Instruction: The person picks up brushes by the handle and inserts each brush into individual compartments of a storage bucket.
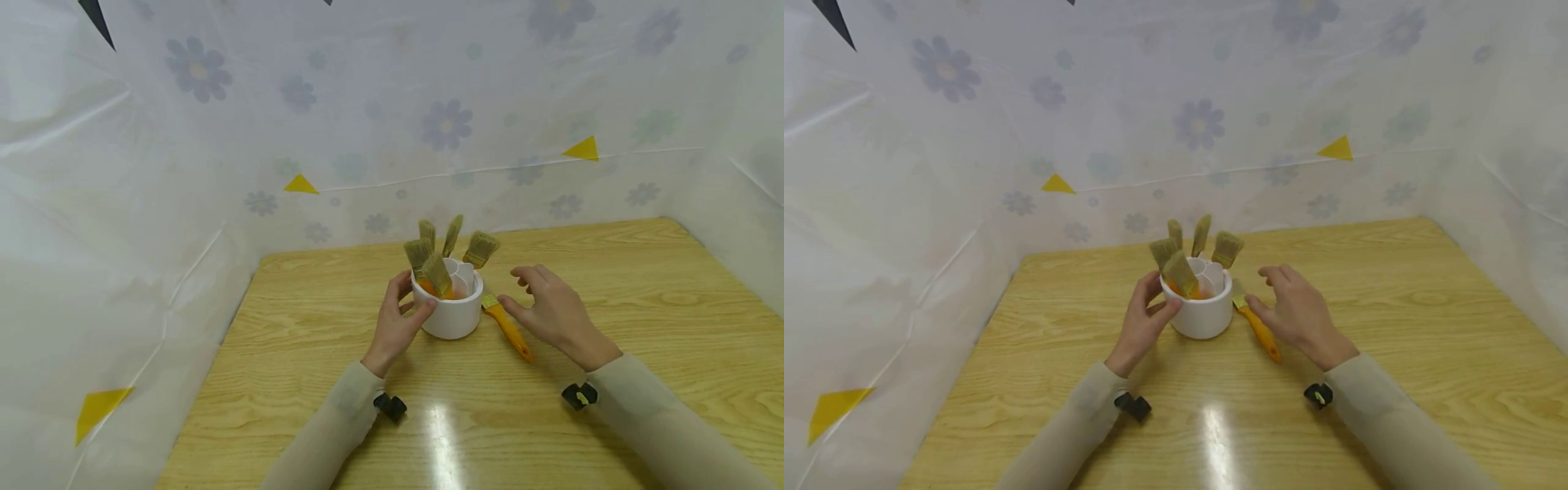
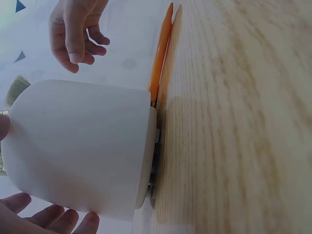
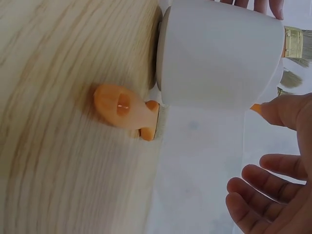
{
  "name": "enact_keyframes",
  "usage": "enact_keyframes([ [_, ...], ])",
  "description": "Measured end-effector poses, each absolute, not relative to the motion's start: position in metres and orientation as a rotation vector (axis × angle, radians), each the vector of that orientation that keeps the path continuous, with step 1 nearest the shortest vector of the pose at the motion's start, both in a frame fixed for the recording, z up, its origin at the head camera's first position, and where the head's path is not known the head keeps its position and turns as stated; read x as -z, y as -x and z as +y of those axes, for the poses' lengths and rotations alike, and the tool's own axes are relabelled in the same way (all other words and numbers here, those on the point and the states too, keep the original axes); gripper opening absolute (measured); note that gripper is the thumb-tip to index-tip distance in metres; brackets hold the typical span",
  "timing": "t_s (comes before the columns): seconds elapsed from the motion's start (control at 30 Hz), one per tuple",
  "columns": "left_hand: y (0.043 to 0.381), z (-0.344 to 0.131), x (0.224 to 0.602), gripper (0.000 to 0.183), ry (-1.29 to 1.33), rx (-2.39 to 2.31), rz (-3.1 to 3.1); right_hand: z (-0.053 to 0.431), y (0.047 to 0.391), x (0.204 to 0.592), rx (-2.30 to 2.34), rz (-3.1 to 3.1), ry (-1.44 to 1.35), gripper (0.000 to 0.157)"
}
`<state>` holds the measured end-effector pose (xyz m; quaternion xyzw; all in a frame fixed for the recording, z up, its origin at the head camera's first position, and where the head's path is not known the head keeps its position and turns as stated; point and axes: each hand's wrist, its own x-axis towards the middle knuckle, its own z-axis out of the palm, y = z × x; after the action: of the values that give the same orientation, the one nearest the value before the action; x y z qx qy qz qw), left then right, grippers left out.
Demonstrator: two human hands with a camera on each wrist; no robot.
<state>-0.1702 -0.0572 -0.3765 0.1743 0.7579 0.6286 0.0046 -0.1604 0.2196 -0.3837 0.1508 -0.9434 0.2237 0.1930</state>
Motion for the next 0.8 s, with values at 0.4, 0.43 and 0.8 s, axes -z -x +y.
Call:
enact_keyframes([
  [0.4, 0.170, -0.058, 0.376, 0.066, -0.557, -1.963, 2.375, 0.227, 0.169, 0.388, -0.678, -2.753, -0.392, 0.052],
  [0.43, 0.170, -0.058, 0.376, 0.066, -0.556, -1.965, 2.375, 0.228, 0.170, 0.389, -0.685, -2.757, -0.396, 0.052],
  [0.8, 0.170, -0.058, 0.377, 0.065, -0.558, -1.976, 2.377, 0.235, 0.180, 0.390, -0.859, -2.866, -0.409, 0.056],
])
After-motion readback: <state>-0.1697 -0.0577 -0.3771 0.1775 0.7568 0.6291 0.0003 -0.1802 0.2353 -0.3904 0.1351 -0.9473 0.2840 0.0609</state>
